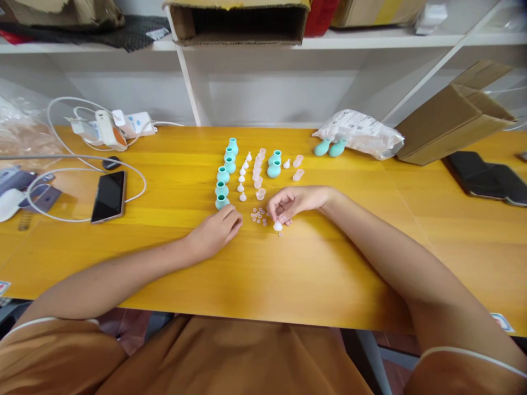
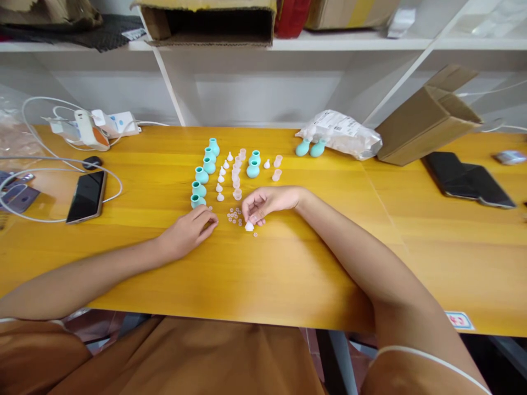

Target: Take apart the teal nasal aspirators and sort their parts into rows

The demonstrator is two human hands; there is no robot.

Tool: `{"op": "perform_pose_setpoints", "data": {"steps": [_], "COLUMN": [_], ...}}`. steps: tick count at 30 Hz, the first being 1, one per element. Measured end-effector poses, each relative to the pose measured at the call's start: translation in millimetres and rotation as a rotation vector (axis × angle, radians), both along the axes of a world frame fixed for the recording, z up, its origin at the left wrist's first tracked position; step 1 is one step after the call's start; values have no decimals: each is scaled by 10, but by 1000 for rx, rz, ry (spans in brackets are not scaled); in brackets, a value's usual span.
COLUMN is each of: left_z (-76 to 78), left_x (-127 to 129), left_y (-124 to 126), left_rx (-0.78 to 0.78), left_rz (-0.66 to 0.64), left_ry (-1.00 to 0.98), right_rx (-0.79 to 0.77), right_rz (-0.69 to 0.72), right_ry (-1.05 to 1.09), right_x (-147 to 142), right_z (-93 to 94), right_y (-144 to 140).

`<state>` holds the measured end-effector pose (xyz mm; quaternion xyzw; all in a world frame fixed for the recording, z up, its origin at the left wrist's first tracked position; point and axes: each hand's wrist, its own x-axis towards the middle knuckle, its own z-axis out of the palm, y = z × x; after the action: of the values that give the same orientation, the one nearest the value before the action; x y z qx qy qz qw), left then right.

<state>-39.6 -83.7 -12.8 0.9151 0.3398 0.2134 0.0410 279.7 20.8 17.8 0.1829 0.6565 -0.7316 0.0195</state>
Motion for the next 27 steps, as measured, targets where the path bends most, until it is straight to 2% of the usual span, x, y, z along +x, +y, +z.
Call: {"op": "perform_pose_setpoints", "data": {"steps": [5,11,16,19,23,25,27], "left_z": [-1,-5,-14,-10,31,63,95], "left_x": [-9,-14,-17,-15,2,18,37], "left_y": [0,-3,12,16,-15,-49,-88], "left_rx": [-48,37,11,-7,-70,-131,-191], "left_rz": [13,-36,-79,-85,-103,-120,-144], "left_ry": [-60,-54,-122,-173,-259,-333,-406], "right_rx": [-23,-35,-34,-2,93,161,225], "right_rz": [-1,-10,-48,-132,-252,-391,-603], "right_ry": [4,6,46,55,69,103,157], "right_x": [8,19,-8,-45,-123,-187,-263], "right_z": [5,26,-15,9,139,165,117], "right_y": [6,3,-21,-82,-264,-417,-611]}}
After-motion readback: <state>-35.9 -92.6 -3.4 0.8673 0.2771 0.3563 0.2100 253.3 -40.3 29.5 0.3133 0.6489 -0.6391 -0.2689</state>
